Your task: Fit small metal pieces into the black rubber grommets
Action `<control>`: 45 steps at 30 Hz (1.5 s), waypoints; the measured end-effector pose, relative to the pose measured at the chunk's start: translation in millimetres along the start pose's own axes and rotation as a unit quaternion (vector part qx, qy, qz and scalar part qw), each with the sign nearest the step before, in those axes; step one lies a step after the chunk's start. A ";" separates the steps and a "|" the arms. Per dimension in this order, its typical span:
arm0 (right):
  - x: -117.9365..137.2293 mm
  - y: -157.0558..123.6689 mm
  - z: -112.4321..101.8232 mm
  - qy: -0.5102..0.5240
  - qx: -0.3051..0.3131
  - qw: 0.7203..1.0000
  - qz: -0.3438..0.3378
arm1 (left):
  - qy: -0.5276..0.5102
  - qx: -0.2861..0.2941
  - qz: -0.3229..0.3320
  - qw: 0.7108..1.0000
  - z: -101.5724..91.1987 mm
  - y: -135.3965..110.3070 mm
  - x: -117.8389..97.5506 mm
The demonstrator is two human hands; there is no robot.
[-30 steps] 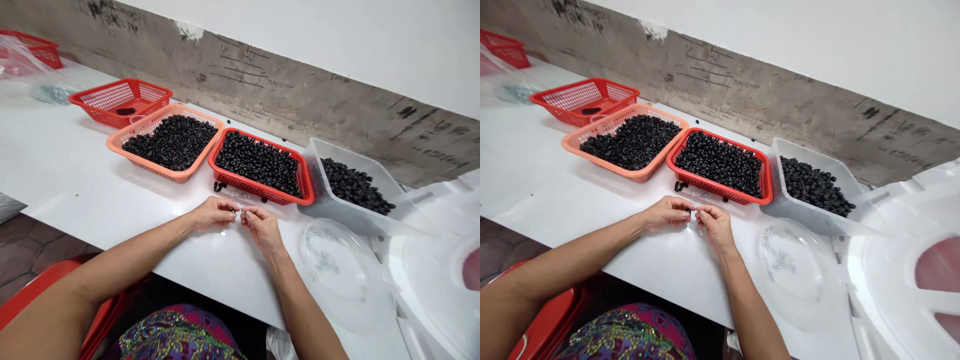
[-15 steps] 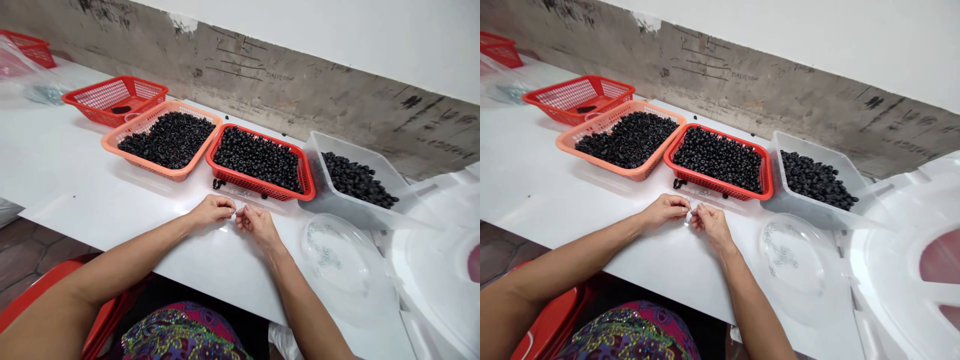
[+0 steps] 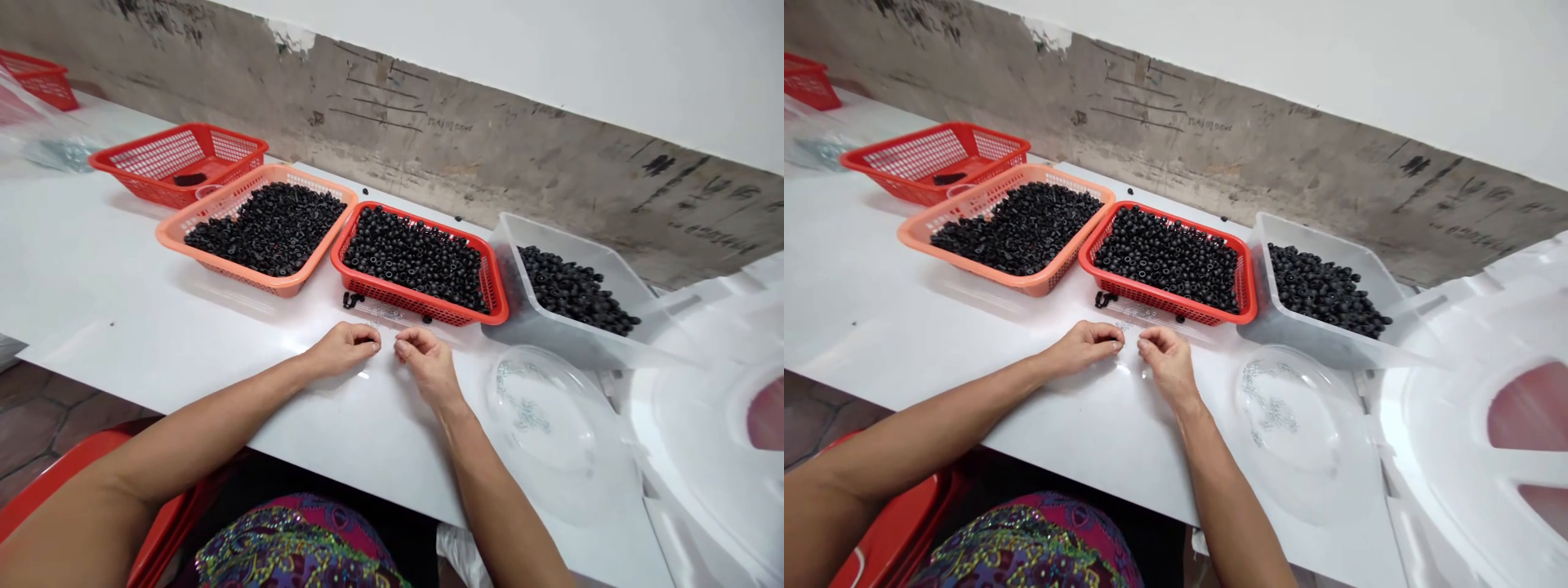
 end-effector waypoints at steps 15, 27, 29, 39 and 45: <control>-14.2 18.0 -39.4 -0.262 -0.126 0.954 -0.076 | 0.410 -0.045 0.054 0.909 1.8 10.4 11.6; -12.5 -0.1 7.5 -0.361 0.078 0.905 -0.211 | 0.373 -0.045 0.054 0.925 -0.1 9.3 11.9; -16.2 0.5 8.6 -0.388 0.082 0.892 -0.216 | 0.358 -0.049 0.051 0.931 -0.6 9.7 12.1; 6.6 12.0 -48.7 -0.324 -0.163 0.920 -0.146 | 0.109 -0.098 0.050 0.988 -12.4 10.0 15.1; 7.8 21.3 -84.2 -0.482 -0.201 0.851 -0.058 | 0.060 -0.115 0.021 0.991 -12.5 12.2 20.2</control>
Point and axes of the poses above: each hand's wrist, its own y-axis towards the middle knuckle, its own z-axis out of the palm, x = y × z, the point moved 3 cm from there along y, towards the middle knuckle, and after that the axes turned 8 degrees about y, right-handed, at the moved point
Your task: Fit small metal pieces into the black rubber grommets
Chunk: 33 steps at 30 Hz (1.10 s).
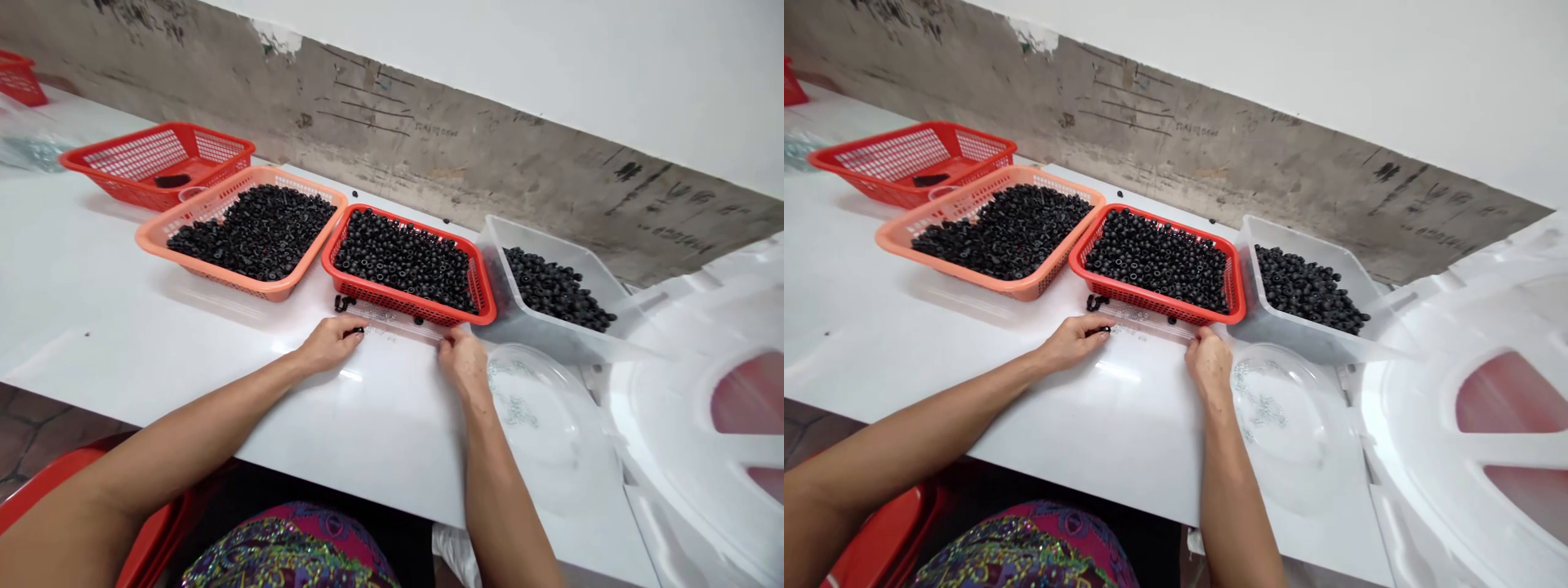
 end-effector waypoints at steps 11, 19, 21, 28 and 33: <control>-6.6 -4.1 23.7 0.279 0.050 0.956 0.072 | -0.019 0.016 -0.030 0.999 -1.7 -3.2 -5.7; 19.0 -15.8 18.8 0.306 0.037 0.951 0.030 | -0.211 0.076 -0.073 0.972 7.7 -9.3 -15.3; 39.2 -26.7 17.2 0.336 0.054 0.940 -0.003 | -0.243 0.101 -0.091 0.960 10.4 -11.4 -17.7; 88.9 -59.9 13.3 0.353 0.108 0.915 -0.163 | -0.271 0.142 -0.088 0.948 13.9 -13.6 -20.0; 91.2 -64.8 19.9 0.326 0.125 0.916 -0.197 | -0.267 0.134 -0.063 0.952 15.9 -13.5 -19.1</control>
Point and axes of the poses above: each hand's wrist, its own y-axis towards the middle knuckle, its own z-axis out of the palm, x = y × z, the point moved 3 cm from there along y, towards the middle knuckle, and after that the axes turned 8 degrees about y, right-handed, at the moved point
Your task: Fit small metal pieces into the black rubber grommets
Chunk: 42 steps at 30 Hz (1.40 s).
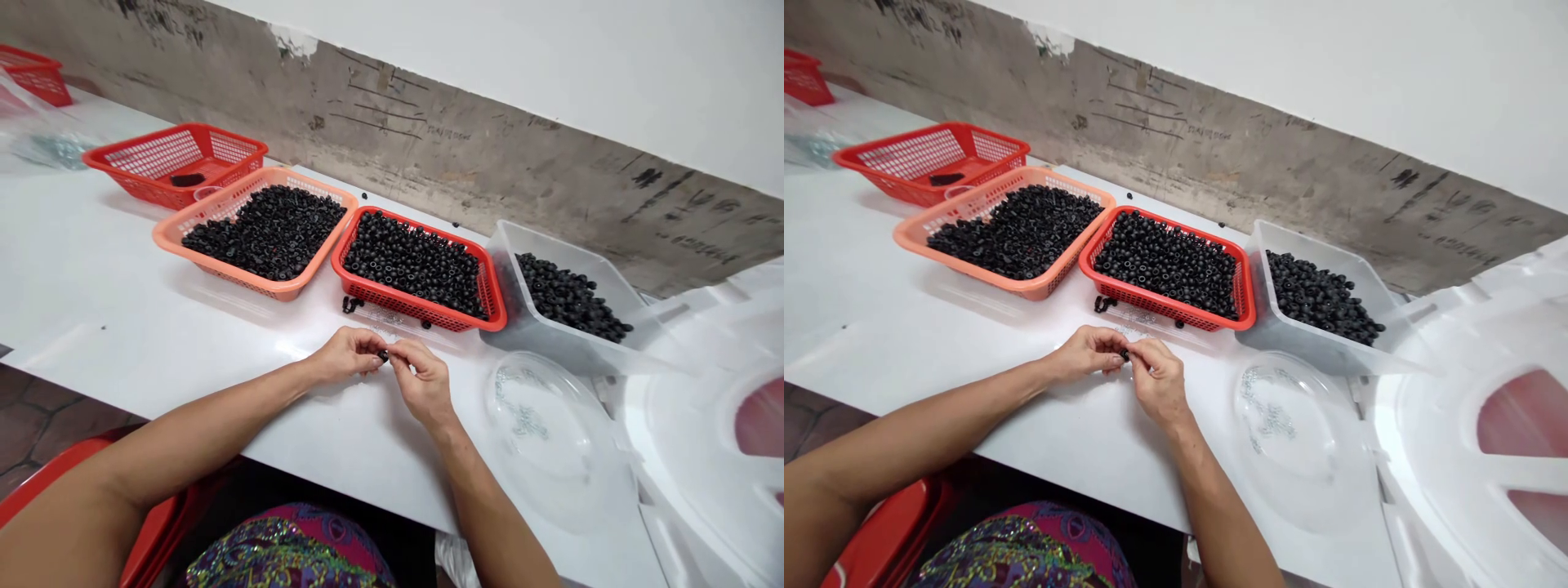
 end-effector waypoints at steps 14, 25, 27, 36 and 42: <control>-16.9 2.9 -8.7 -0.059 -0.039 0.997 0.035 | 0.000 0.071 -0.028 0.997 -0.8 2.6 8.0; -29.2 14.5 3.5 -0.170 0.030 0.984 -0.044 | 0.004 0.260 -0.039 0.965 -3.1 -3.0 7.8; -24.6 27.4 12.6 -0.228 0.078 0.968 -0.071 | 0.000 0.291 -0.037 0.956 -2.0 -3.9 7.2; -21.5 87.7 69.7 -0.432 0.215 0.876 0.018 | -0.033 0.366 -0.033 0.929 1.0 -10.8 -2.1; -23.7 93.5 92.2 -0.473 0.235 0.846 0.076 | -0.052 0.349 -0.043 0.935 -0.7 -9.7 -6.3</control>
Point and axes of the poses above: each hand's wrist, its own y-axis towards the middle knuckle, its own z-axis out of the palm, x = y × z, the point moved 3 cm from there along y, towards the middle knuckle, and after that the axes turned 8 degrees about y, right-handed, at the moved point
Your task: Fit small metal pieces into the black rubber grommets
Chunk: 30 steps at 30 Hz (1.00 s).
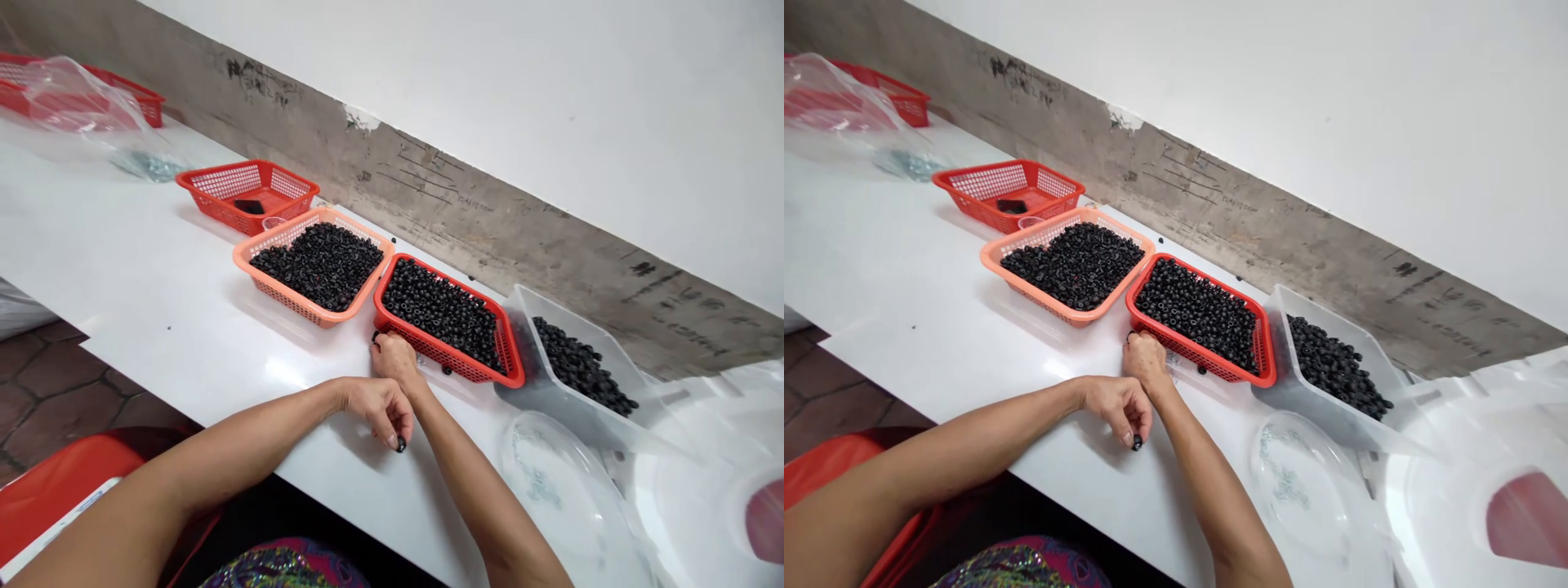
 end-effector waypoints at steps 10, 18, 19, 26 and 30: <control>-44.2 -53.9 -32.5 0.388 -0.072 0.919 -0.001 | -0.016 -0.041 0.016 0.999 -8.4 -1.0 3.0; -69.4 -107.6 3.0 0.689 -0.018 0.716 0.111 | -0.077 -0.170 0.026 0.982 -13.8 3.5 12.2; -68.6 -107.1 8.5 0.699 -0.015 0.706 0.111 | -0.078 -0.176 0.021 0.981 -14.2 3.7 12.7; -68.7 -106.9 15.7 0.697 -0.028 0.711 0.088 | -0.073 -0.192 -0.002 0.979 -16.5 5.9 12.5; -73.2 -109.6 17.3 0.717 -0.038 0.687 0.112 | -0.069 -0.193 -0.001 0.979 -16.3 6.6 13.9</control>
Point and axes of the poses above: each hand's wrist, its own y-axis towards the middle knuckle, its own z-axis out of the palm, x = y × z, the point moved 3 cm from there along y, towards the middle knuckle, and after that the axes turned 8 degrees about y, right-handed, at the moved point
